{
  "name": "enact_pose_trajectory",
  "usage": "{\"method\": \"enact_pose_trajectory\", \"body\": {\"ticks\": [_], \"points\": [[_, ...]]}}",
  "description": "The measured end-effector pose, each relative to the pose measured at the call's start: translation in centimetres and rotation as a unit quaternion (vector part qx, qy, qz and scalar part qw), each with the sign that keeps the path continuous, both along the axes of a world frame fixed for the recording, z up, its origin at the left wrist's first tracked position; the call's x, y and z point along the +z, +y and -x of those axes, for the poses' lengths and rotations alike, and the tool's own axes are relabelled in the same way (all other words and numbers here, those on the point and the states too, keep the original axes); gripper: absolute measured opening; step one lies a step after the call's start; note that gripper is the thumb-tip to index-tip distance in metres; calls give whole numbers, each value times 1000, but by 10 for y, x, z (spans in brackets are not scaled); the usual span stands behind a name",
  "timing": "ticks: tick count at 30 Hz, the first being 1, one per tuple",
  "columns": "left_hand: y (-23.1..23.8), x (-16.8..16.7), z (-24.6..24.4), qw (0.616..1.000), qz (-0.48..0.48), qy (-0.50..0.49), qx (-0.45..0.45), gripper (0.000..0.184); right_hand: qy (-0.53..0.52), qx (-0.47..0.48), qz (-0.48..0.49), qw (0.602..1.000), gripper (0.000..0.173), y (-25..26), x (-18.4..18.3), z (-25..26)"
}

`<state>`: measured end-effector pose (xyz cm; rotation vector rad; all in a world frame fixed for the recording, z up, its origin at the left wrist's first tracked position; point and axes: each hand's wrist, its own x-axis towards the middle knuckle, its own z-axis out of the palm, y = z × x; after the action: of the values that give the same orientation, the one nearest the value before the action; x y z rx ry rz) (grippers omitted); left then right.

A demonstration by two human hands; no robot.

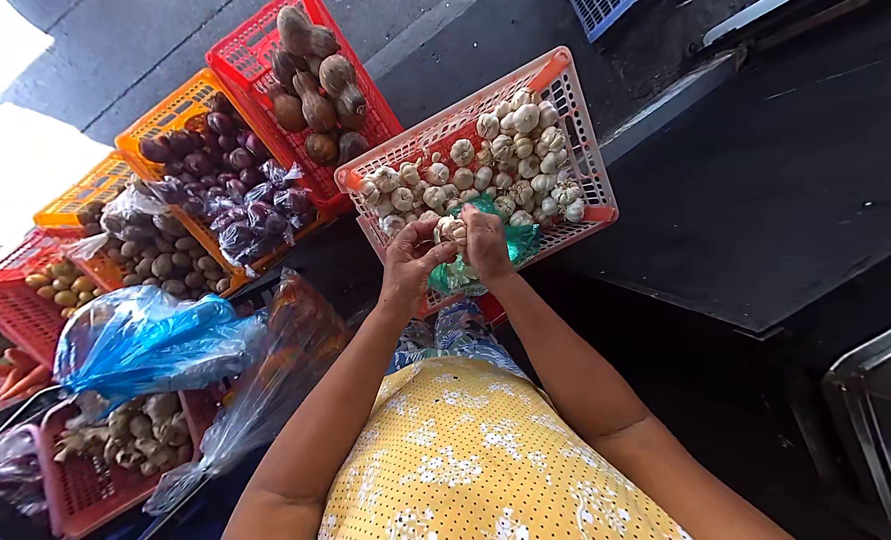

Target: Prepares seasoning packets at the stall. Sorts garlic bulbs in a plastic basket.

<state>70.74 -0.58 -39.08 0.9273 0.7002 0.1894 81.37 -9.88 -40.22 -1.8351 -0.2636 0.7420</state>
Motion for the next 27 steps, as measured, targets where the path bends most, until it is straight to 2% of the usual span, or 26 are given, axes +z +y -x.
{"method": "enact_pose_trajectory", "body": {"ticks": [3,6,10,13,15,16,18,20,22,24,27], "points": [[6,-6,5,998,29,-45,-14,41,34,15,-26,999,47,-1,1,-2],[18,-2,6,994,53,-79,-50,43,123,54,-55,989,42,-5,3,-2],[32,5,7,993,0,-49,-103,41,181,92,-41,978,26,-16,7,-11],[39,2,7,990,-41,-46,-125,51,200,69,-60,975,27,-24,6,-19],[39,2,5,988,-64,-39,-131,58,196,52,-55,978,30,-27,4,-23],[38,2,4,987,-74,-33,-137,59,192,60,-41,979,38,-27,5,-24],[37,2,3,983,-93,-24,-156,63,153,118,-3,981,57,-24,2,-25],[35,1,0,980,-111,-16,-165,67,67,205,47,975,70,-20,2,-26],[33,-1,-1,982,-118,-6,-146,70,9,249,72,966,62,-13,-2,-24],[32,-4,2,988,-110,8,-111,66,-13,236,76,969,56,-6,-4,-21],[25,-8,10,998,-28,9,-58,41,-35,175,39,983,54,-1,-5,-10]]}}
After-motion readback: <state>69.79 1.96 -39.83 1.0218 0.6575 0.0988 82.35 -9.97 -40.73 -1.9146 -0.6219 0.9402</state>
